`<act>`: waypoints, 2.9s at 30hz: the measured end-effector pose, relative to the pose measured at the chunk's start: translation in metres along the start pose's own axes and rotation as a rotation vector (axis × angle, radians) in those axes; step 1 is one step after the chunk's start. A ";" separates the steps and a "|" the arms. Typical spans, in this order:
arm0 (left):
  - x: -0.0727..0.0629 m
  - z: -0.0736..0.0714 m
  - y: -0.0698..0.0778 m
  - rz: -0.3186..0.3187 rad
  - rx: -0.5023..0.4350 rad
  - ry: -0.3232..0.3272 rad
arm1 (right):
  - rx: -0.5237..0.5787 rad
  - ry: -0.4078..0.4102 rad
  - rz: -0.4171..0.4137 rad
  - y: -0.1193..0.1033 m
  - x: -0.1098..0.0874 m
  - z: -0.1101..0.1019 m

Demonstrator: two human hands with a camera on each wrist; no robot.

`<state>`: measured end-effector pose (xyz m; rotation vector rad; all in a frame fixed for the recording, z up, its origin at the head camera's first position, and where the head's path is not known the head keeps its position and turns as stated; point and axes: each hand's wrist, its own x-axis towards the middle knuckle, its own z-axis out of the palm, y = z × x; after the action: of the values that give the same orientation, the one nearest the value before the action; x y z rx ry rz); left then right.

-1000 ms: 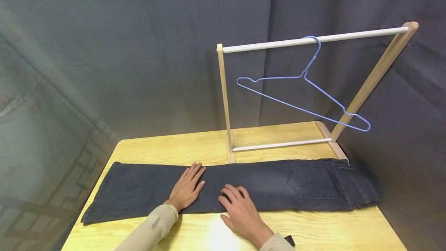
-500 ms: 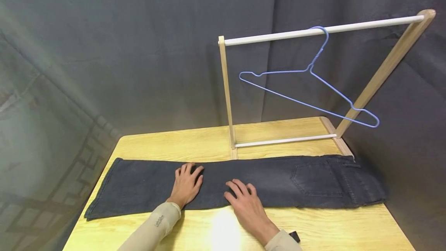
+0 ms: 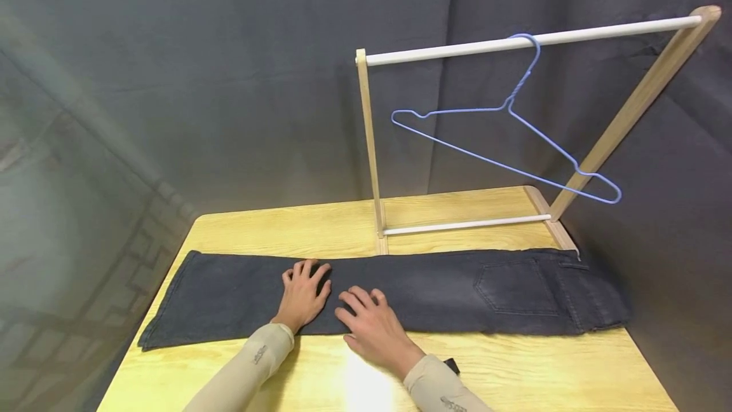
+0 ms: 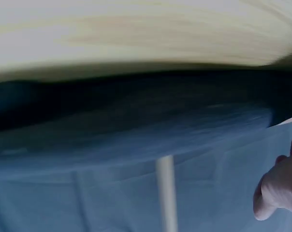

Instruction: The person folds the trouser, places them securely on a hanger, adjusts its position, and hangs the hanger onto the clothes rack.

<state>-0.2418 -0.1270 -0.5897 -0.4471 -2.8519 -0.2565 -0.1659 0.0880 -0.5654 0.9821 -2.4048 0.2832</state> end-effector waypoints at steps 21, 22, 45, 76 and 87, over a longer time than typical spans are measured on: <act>-0.001 -0.001 -0.002 0.004 -0.022 0.038 | -0.141 0.107 0.221 0.015 -0.029 -0.018; -0.001 -0.001 -0.002 0.006 -0.017 0.042 | -0.146 0.116 0.236 0.018 -0.034 -0.022; -0.003 0.006 -0.002 0.003 -0.020 0.082 | -0.068 -0.014 0.542 0.083 -0.113 -0.102; 0.001 0.004 -0.003 0.010 -0.005 0.000 | 0.138 -0.396 0.730 0.211 -0.126 -0.143; 0.003 0.004 -0.004 0.017 -0.005 0.021 | -0.083 -0.424 0.923 0.267 -0.155 -0.150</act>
<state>-0.2471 -0.1290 -0.5932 -0.4666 -2.8259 -0.2644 -0.2017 0.4266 -0.5215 -0.2014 -3.0879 0.3042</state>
